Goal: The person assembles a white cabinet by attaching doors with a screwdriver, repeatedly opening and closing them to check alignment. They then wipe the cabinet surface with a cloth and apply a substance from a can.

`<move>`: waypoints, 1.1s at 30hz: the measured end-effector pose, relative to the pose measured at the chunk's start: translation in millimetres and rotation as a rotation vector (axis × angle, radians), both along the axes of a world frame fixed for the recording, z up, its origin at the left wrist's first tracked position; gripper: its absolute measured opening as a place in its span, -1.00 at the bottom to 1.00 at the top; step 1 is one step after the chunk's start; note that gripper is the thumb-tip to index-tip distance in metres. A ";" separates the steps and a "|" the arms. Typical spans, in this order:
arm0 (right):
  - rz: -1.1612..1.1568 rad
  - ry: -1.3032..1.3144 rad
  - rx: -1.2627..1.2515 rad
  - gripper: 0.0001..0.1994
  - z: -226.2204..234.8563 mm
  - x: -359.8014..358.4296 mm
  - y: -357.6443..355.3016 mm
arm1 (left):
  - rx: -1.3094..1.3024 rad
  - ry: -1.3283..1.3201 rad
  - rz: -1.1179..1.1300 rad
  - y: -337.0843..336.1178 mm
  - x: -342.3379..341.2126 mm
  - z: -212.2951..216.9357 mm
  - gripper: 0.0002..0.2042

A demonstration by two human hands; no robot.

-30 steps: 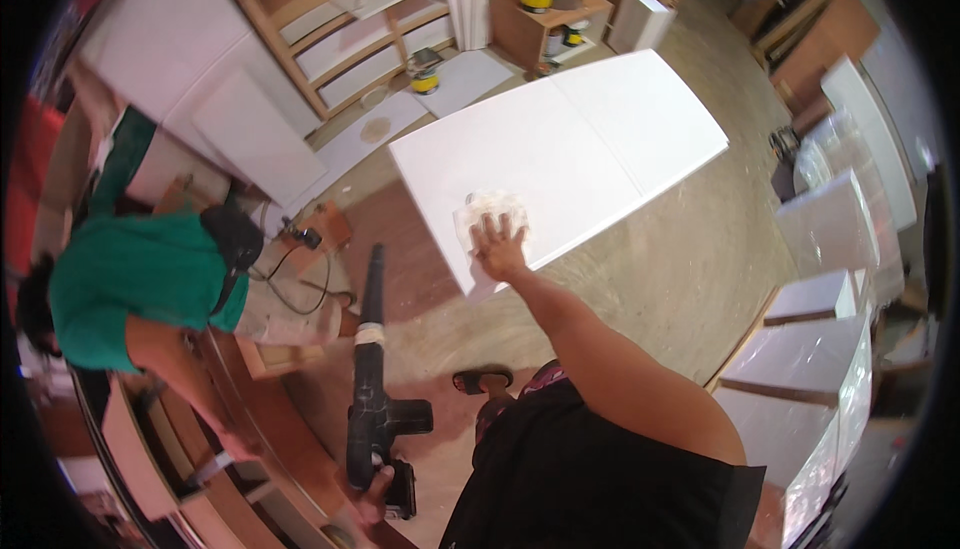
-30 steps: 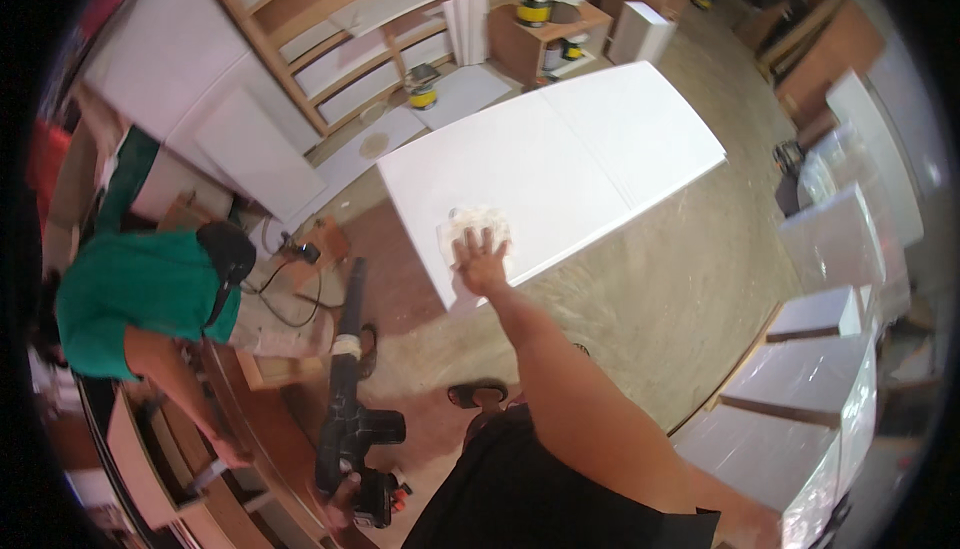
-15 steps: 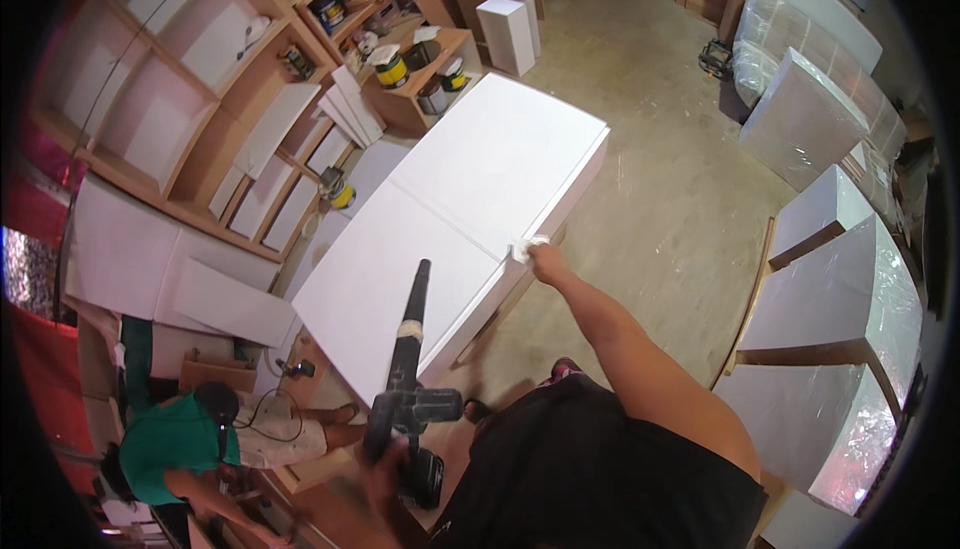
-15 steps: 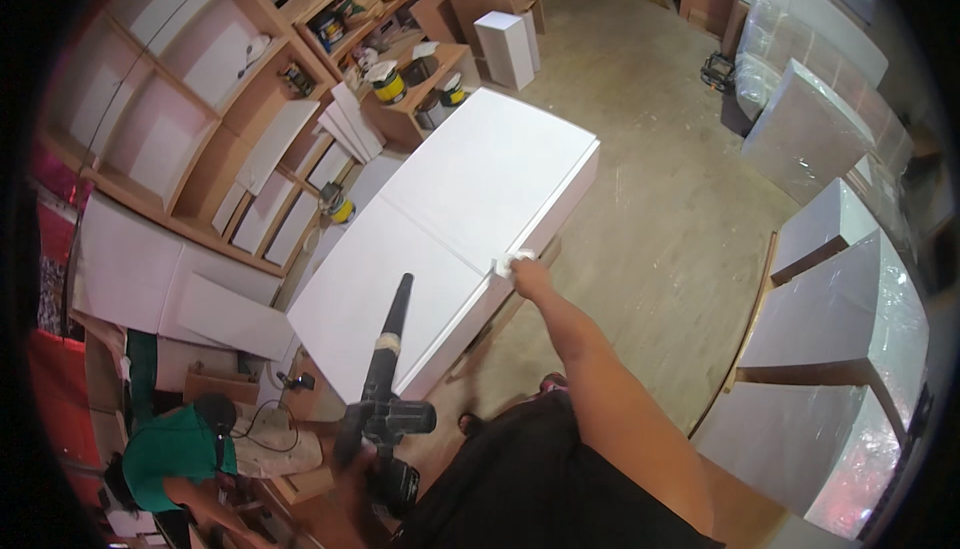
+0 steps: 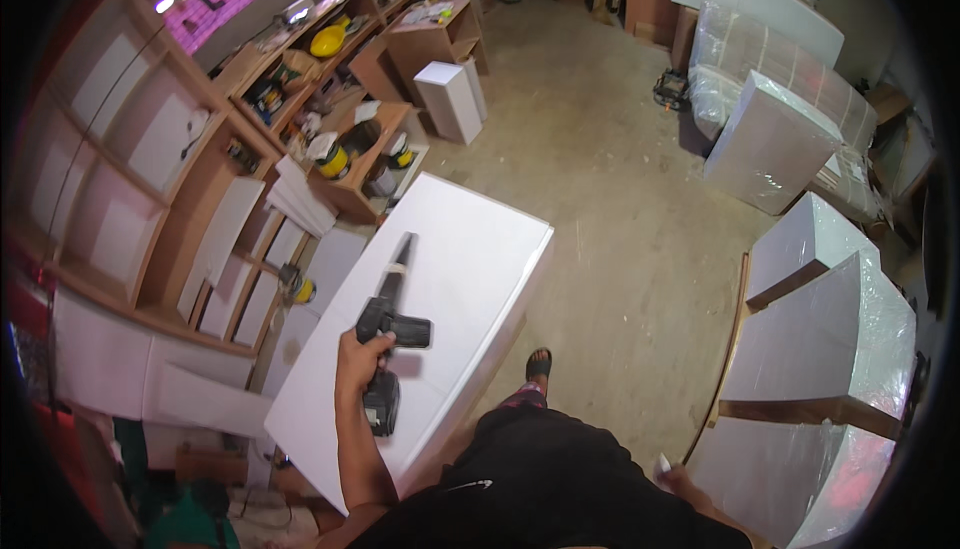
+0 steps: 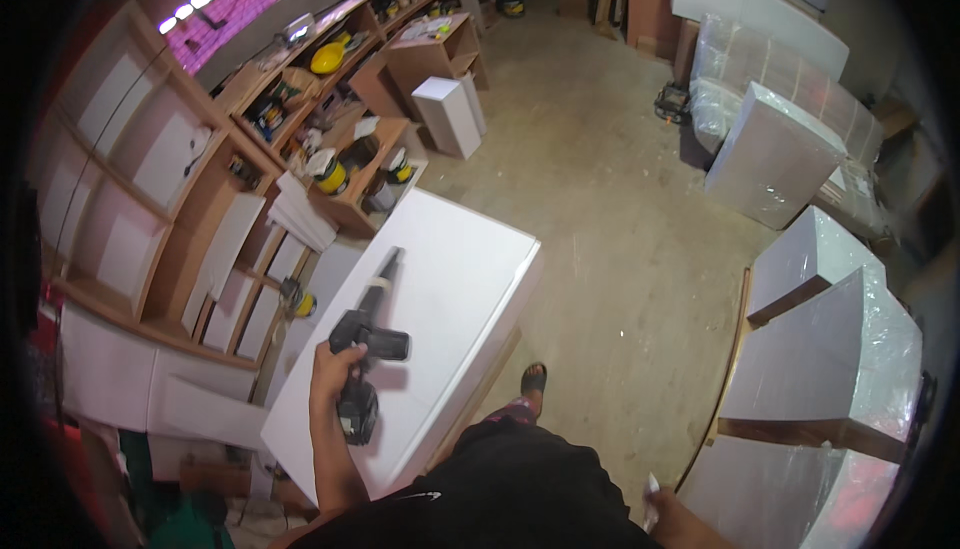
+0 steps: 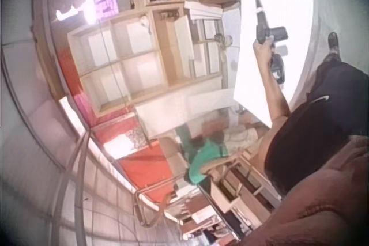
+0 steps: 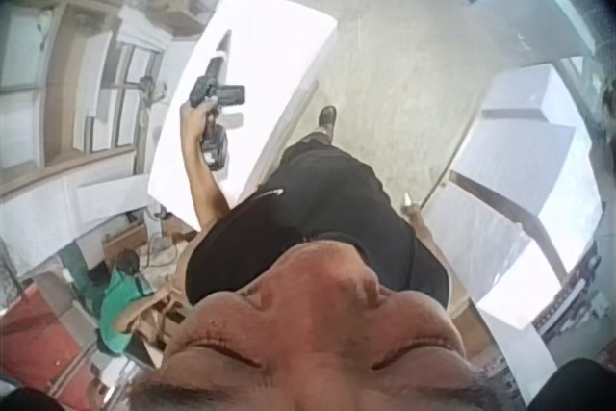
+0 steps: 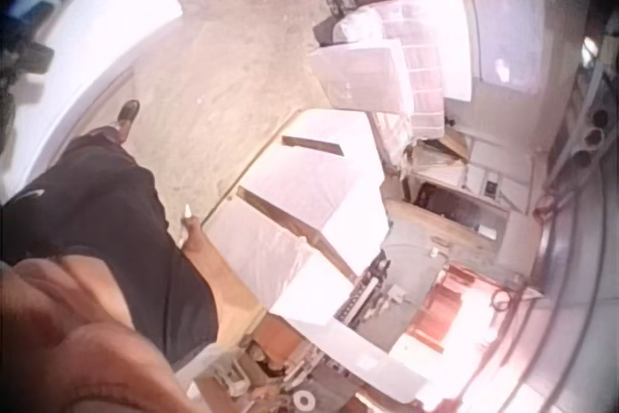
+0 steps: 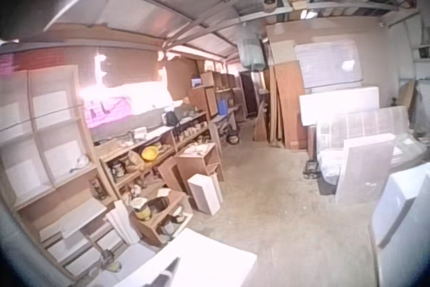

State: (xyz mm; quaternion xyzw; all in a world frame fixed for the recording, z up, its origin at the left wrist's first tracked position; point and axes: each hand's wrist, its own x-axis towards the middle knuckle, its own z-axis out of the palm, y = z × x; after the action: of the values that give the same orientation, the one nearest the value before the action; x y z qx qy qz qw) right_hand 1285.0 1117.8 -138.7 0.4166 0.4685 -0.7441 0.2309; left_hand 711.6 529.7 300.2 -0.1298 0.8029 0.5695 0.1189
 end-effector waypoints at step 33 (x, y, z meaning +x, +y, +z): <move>-0.253 0.423 -0.264 -0.52 124.4 -1215.7 399.8 | 0.010 -0.046 -0.811 503.0 -548.2 27.7 -0.60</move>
State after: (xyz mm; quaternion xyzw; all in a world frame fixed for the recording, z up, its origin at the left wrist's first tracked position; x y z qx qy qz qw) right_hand 69.4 1517.5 -14.3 0.2737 0.3496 -0.8919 0.0854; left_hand 163.4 1032.7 327.9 0.1854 0.7832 0.4775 0.3523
